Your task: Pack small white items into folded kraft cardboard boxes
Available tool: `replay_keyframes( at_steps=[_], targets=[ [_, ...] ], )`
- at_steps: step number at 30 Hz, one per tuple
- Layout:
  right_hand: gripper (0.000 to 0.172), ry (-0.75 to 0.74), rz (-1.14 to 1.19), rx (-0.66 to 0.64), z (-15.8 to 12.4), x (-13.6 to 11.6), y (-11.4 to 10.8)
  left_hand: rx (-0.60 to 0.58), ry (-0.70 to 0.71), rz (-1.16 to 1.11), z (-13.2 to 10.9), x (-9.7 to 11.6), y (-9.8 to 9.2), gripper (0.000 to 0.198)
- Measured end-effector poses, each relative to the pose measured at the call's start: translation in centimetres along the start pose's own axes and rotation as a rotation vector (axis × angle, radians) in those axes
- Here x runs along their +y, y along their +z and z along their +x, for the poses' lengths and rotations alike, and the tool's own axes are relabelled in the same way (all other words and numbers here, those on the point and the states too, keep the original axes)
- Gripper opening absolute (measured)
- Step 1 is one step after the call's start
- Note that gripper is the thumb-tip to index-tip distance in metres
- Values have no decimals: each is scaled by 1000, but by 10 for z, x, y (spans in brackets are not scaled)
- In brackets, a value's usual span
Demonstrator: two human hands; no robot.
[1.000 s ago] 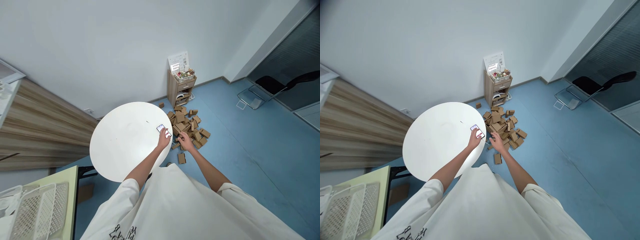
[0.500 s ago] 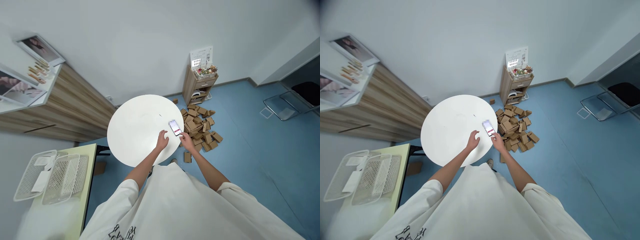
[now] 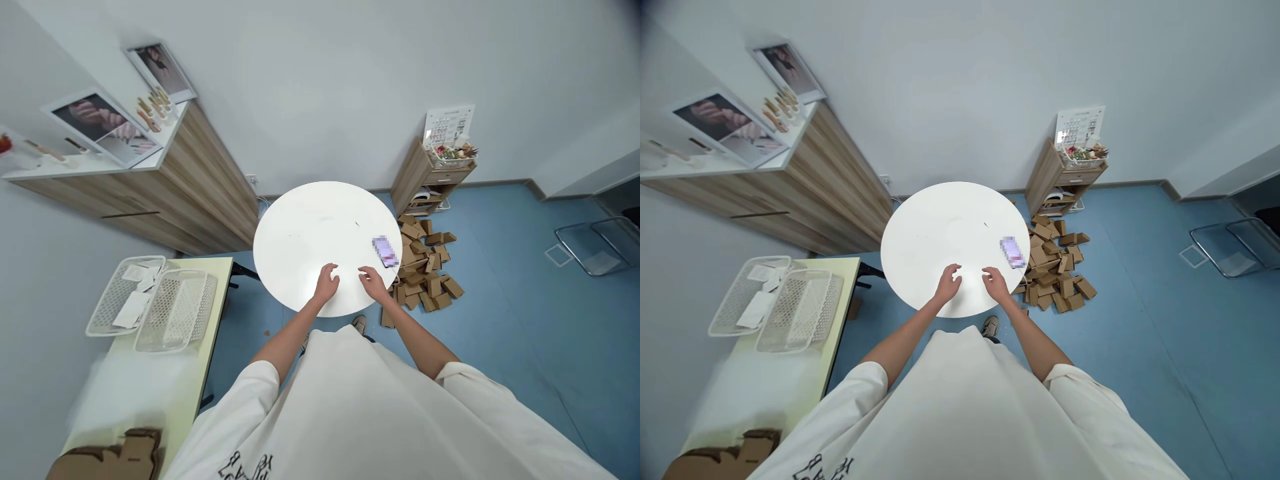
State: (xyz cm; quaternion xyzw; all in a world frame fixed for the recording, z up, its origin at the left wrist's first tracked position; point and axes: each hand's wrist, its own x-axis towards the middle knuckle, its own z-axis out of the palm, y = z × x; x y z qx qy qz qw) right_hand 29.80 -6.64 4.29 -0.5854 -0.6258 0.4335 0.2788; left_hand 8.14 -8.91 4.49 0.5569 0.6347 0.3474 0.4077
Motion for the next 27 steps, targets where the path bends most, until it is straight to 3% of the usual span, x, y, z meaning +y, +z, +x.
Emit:
replay_keyframes(
  at_steps=[9, 16, 20, 27],
  targets=[
    [36, -59, -40, -128, -16, -61, 123, 122, -64, -33, -52, -75, -109, 40],
    [34, -187, -91, -332, 3, -109, 192, 332, -168, -36, -87, -103, -179, 38],
    [34, -286, -97, -455, 23, -134, 229, 464, -260, -57, -108, -111, -208, 36],
    [35, -405, -103, -687, 27, -166, 298, 686, -348, -16, -156, -138, -236, 37]
  ],
)
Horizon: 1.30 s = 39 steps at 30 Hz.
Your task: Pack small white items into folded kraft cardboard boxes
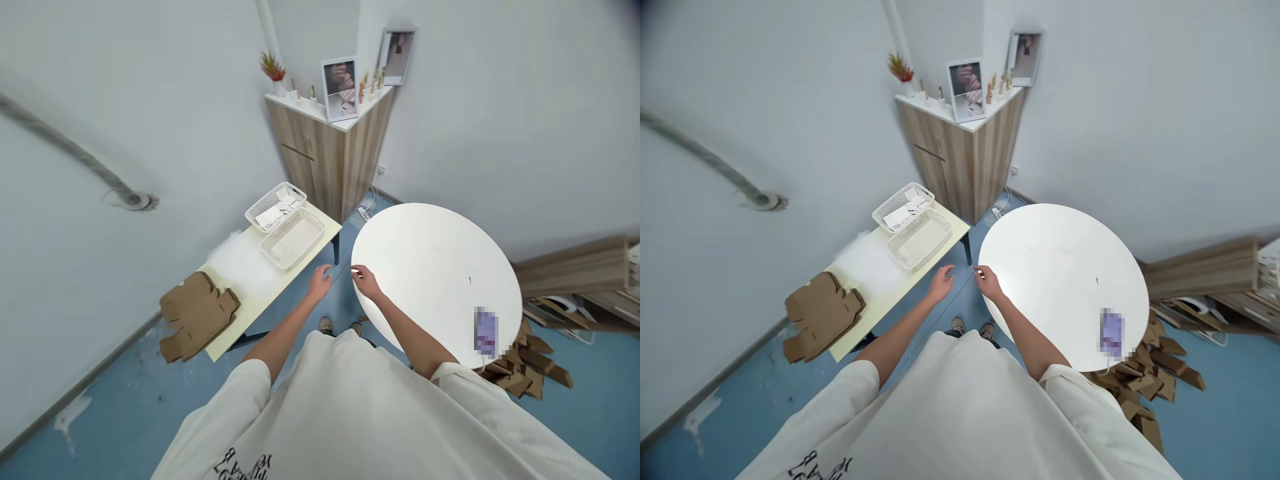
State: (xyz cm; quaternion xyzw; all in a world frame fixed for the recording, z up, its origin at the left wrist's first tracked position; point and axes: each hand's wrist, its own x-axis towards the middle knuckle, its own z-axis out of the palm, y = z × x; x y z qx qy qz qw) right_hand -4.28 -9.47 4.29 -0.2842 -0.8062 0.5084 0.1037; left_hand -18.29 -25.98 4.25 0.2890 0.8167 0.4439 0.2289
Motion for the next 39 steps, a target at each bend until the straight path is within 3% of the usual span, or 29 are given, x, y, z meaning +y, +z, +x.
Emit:
replay_keyframes(
  at_steps=[5, 10, 15, 20, 24, 28, 32, 39],
  targets=[
    [36, -42, -49, -126, 27, -28, 39, 115, -95, -13, -3, -33, -48, 38],
    [36, -61, -81, -239, 63, -66, 85, 204, -149, -32, 11, -65, -107, 39],
    [34, -86, -121, -276, 108, -107, 147, 291, -107, 32, 39, -97, -164, 42],
    [28, -33, -243, -305, 149, -132, 215, 309, -91, 49, 62, -129, -203, 52],
    [24, 1, -382, -333, 176, -138, 257, 274, -98, 64, 74, -144, -221, 55],
    [25, 23, -444, -360, 192, -138, 283, 252, -103, 73, 82, -152, -229, 56],
    [27, 48, -455, -411, 198, -136, 291, 226, -110, 47, 86, -158, -231, 55],
    [37, 55, -547, -420, 203, -135, 286, 248, -60, 73, 90, -163, -233, 51]
  ],
)
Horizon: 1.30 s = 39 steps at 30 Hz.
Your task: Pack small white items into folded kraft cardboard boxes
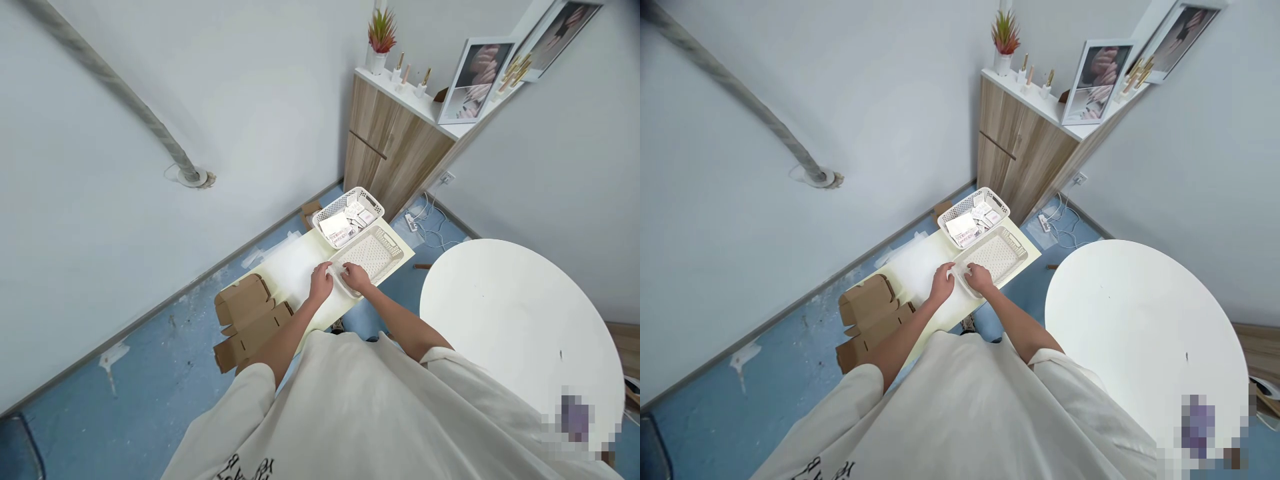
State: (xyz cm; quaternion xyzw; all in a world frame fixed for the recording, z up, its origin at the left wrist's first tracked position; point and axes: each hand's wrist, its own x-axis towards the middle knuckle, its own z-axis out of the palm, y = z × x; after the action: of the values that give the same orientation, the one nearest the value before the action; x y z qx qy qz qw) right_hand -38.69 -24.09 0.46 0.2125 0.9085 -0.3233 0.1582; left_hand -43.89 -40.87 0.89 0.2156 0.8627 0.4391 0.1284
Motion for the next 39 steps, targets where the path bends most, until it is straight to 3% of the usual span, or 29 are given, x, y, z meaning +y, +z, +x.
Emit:
replay_keyframes(
  at_steps=[7, 11, 15, 20, 24, 29, 34, 39],
  targets=[
    [35, 15, 31, 142, -14, 7, -18, -13, 101, -2, 7, 21, 4, 47],
    [32, 54, 195, 303, -47, 41, -52, -88, 177, -59, 17, 57, 31, 48],
    [31, 114, 431, 459, -96, 105, -88, -227, 248, -119, 16, 107, 86, 44],
    [30, 235, 636, 562, -173, 202, -107, -473, 236, -237, -18, 164, 175, 36],
    [28, 366, 643, 637, -237, 275, -101, -610, 167, -180, -62, 197, 253, 31],
    [33, 564, 524, 646, -309, 355, -75, -776, 85, 3, -127, 222, 337, 35],
    [45, 652, 498, 535, -353, 409, -43, -892, 51, 126, -181, 234, 393, 41],
    [49, 617, 544, 525, -369, 432, -23, -997, 25, 209, -202, 234, 417, 43]
  ],
)
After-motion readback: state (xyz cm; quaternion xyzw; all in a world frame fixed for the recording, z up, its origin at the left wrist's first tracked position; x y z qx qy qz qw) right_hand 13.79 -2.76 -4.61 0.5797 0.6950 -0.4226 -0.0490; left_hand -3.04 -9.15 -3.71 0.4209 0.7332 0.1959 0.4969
